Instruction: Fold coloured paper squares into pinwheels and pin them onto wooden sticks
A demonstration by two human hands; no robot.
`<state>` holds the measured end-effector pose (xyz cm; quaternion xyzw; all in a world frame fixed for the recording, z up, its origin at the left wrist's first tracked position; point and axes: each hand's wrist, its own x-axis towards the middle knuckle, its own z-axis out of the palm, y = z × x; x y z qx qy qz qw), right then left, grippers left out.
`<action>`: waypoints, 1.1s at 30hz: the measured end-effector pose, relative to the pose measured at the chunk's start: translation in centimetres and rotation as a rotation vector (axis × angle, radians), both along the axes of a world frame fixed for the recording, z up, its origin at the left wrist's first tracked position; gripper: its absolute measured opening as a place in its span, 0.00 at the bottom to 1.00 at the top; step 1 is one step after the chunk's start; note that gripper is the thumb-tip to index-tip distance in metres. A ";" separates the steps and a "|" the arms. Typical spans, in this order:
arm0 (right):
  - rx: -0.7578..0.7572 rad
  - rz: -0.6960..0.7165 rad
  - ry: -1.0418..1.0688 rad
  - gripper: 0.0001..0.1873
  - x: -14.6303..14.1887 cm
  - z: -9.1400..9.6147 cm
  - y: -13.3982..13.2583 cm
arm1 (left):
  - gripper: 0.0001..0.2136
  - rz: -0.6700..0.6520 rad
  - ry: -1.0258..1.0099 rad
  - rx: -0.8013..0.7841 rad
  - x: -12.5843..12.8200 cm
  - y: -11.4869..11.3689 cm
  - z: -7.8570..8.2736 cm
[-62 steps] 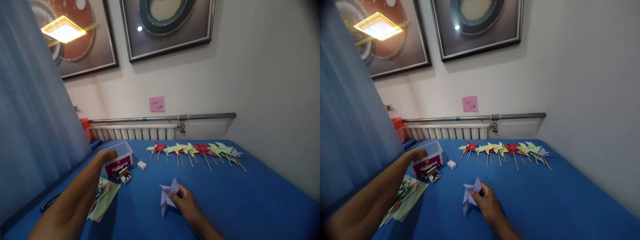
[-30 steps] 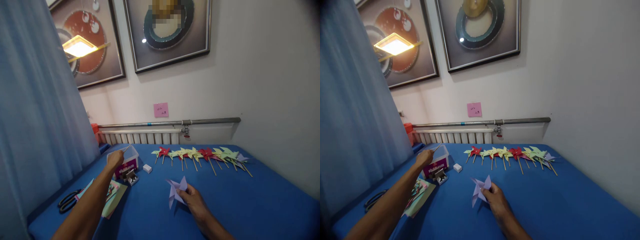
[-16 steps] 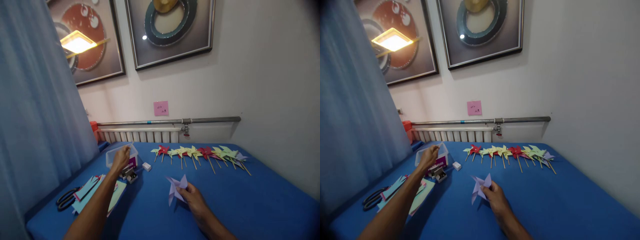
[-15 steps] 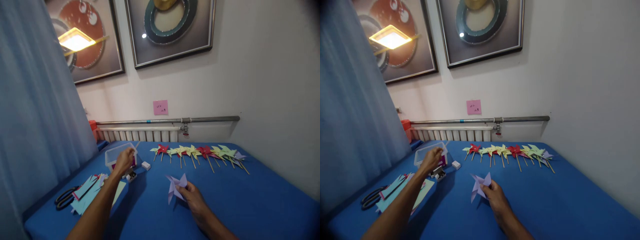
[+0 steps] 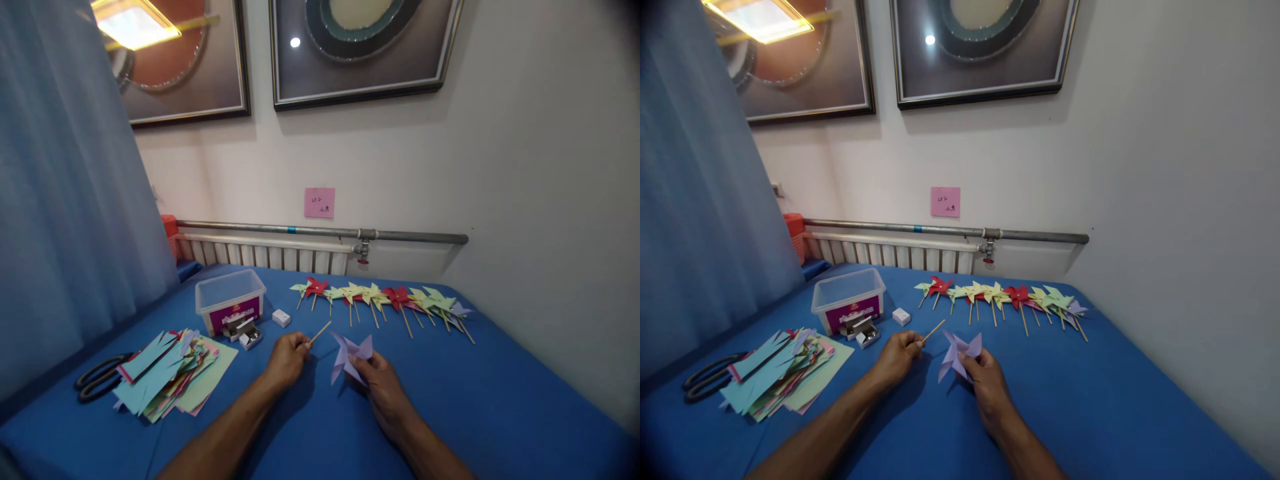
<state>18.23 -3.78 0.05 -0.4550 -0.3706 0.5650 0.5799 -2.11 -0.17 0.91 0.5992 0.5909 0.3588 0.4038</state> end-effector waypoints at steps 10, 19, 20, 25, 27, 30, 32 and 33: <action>-0.038 -0.027 0.064 0.20 -0.1 0.5 -0.3 | 0.07 -0.071 -0.120 -0.060 0.4 -0.3 -0.1; 0.016 0.005 0.024 0.21 0.0 -0.4 0.3 | 0.09 -0.159 0.103 0.044 1.2 -1.9 -0.2; 0.024 0.003 0.022 0.22 0.0 -0.7 0.4 | 0.09 -0.177 0.119 0.058 1.4 -2.2 -0.1; 0.070 -0.011 -0.011 0.25 -0.1 -1.4 0.7 | 0.09 -0.234 0.155 0.074 2.1 -3.4 0.3; 0.078 -0.012 -0.040 0.25 0.0 -1.5 0.8 | 0.09 -0.236 0.152 0.072 2.1 -3.5 0.5; 0.078 -0.015 -0.053 0.24 0.0 -1.4 0.7 | 0.09 -0.239 0.132 0.082 2.0 -3.4 0.6; 0.073 -0.019 -0.046 0.23 0.0 -1.3 0.6 | 0.08 -0.242 0.119 0.069 1.9 -3.3 0.6; 0.072 -0.020 -0.042 0.23 0.0 -1.3 0.6 | 0.08 -0.244 0.116 0.057 1.9 -3.3 0.6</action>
